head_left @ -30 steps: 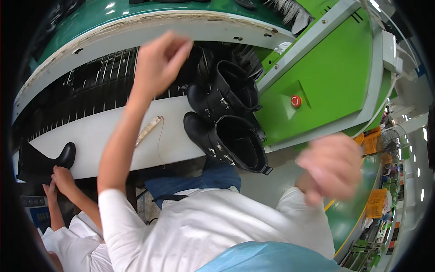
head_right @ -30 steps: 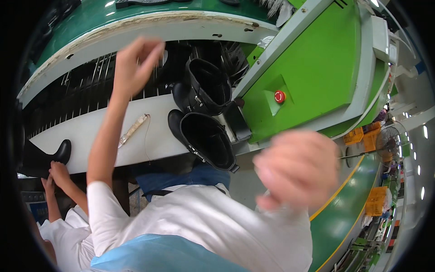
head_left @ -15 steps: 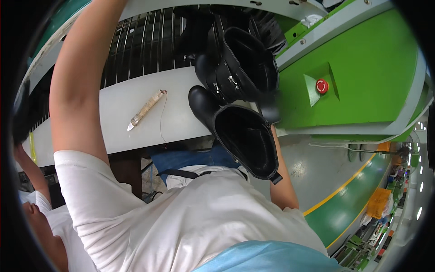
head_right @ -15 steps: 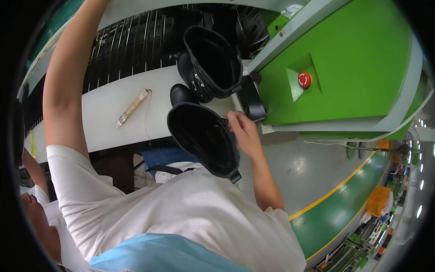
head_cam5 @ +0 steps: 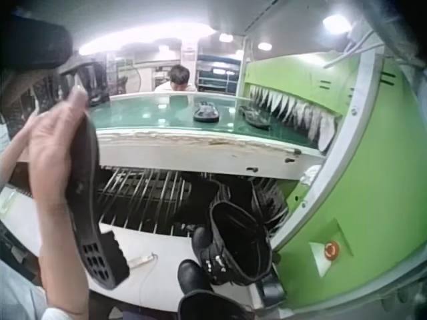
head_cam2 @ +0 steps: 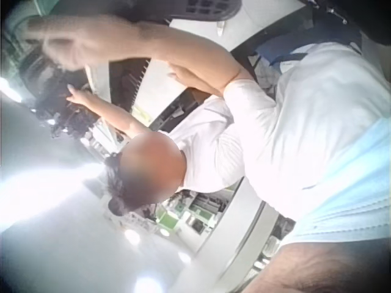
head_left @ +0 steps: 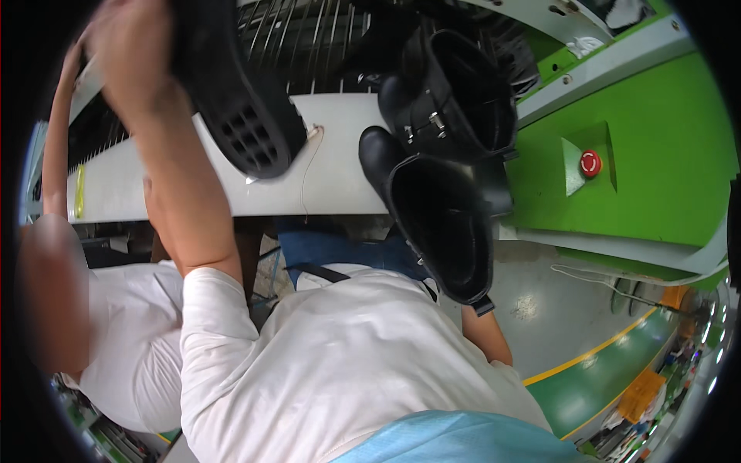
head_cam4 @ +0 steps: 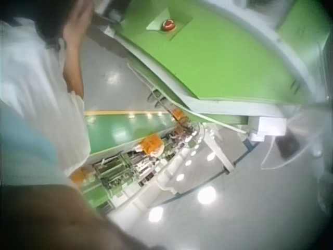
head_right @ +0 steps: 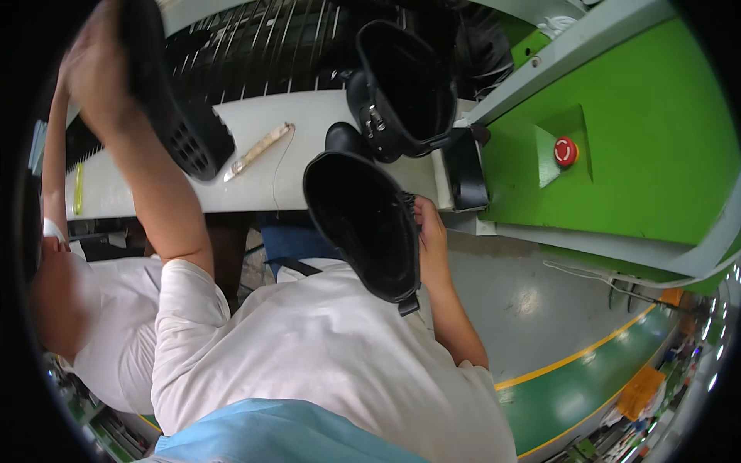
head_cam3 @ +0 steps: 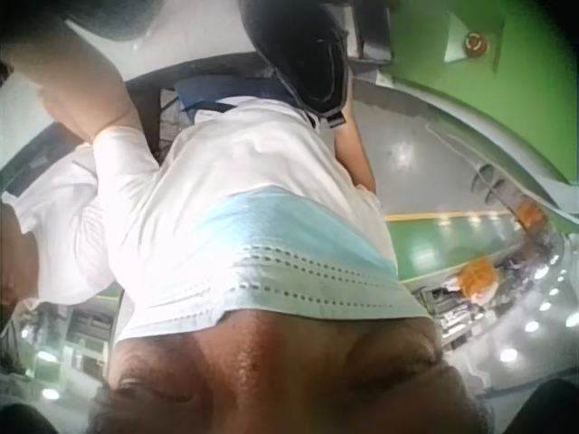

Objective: The person inspects black leather boots on a factory assembly line. They pick up each boot, rotate it to check the sole and upper, and place it back on the conveyor belt. The process is repeated for multiple boots throughout the clip.

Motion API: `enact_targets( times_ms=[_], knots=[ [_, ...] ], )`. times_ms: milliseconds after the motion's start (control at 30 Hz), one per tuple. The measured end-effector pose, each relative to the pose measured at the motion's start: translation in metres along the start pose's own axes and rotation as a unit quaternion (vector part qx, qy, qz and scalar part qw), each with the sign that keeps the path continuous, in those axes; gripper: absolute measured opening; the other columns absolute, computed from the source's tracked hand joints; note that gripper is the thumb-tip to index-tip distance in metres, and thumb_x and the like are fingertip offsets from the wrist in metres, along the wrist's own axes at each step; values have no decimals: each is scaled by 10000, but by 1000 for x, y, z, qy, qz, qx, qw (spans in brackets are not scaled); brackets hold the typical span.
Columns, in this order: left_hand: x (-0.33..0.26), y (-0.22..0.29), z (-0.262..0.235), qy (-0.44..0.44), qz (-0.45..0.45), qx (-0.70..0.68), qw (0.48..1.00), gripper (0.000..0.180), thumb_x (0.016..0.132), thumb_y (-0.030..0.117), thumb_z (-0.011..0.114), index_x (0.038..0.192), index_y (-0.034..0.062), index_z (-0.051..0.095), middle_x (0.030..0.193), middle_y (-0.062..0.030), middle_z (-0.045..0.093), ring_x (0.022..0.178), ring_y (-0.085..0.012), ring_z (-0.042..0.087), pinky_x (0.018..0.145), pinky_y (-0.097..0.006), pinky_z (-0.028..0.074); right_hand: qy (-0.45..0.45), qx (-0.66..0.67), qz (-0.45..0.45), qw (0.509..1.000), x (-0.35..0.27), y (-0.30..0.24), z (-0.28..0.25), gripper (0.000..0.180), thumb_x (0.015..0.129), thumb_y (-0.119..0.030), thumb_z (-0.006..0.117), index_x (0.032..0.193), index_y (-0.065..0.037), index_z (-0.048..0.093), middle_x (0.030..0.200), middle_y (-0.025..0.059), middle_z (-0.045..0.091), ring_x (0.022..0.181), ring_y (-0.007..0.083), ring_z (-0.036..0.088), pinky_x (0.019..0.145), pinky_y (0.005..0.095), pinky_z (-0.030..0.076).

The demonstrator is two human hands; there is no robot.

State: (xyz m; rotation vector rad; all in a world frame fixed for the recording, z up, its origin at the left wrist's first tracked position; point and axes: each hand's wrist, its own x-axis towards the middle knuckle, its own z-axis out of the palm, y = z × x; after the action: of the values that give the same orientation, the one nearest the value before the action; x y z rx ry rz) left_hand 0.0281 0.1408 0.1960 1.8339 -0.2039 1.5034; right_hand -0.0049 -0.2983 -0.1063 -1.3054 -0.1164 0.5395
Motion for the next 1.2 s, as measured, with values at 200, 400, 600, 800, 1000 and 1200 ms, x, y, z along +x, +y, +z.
enact_targets(
  times_ms=[200, 400, 600, 800, 1000, 1200],
  knots=[
    [-147, -50, 21, -45, -399, -69, 913, 424, 1145, 411, 733, 887, 75, 746, 760, 65, 629, 661, -36, 552, 601, -243, 423, -114, 21, 64, 991, -1, 52, -46, 620, 1208, -466, 509, 1524, 64, 571, 1450, 276, 672, 1199, 451, 775, 1015, 586, 686],
    [-203, -60, 24, -72, -476, -105, 870, 445, 1155, 411, 716, 860, 77, 717, 746, 66, 611, 648, -43, 538, 592, -256, 419, -113, 227, 214, 943, -8, 22, 7, 657, 1199, -505, 387, 1475, 65, 563, 1367, 310, 700, 1137, 430, 789, 1005, 584, 683],
    [-216, -60, 31, -77, -491, -184, 848, 442, 1157, 407, 715, 866, 74, 719, 756, 64, 619, 648, -41, 530, 596, -252, 418, -192, 480, 267, 813, 17, 41, 11, 603, 1172, -373, 511, 1541, 103, 533, 1509, 370, 616, 1282, 457, 735, 1140, 634, 611],
    [-230, -54, 44, -89, -511, -157, 840, 451, 1140, 416, 744, 847, 73, 728, 746, 82, 606, 656, -28, 509, 596, -247, 402, -36, 502, 310, 806, 16, 15, 40, 382, 1092, -135, 651, 1386, 101, 591, 1267, 225, 634, 1030, 260, 699, 891, 403, 662],
    [-237, -47, 45, -100, -511, -141, 842, 459, 1139, 407, 749, 830, 69, 714, 749, 96, 576, 669, -22, 471, 596, -251, 371, -93, 578, 311, 749, -18, 34, 18, 464, 1053, -249, 727, 1347, 82, 588, 1136, 140, 563, 898, 187, 590, 680, 253, 544],
    [-248, -50, 47, -120, -510, -115, 844, 462, 1127, 419, 760, 835, 62, 720, 742, 94, 570, 678, -29, 476, 607, -264, 375, -83, 480, 279, 828, -27, 33, 17, 591, 1093, -429, 698, 1451, 38, 633, 1411, 207, 655, 968, 232, 621, 724, 300, 544]
  ],
)
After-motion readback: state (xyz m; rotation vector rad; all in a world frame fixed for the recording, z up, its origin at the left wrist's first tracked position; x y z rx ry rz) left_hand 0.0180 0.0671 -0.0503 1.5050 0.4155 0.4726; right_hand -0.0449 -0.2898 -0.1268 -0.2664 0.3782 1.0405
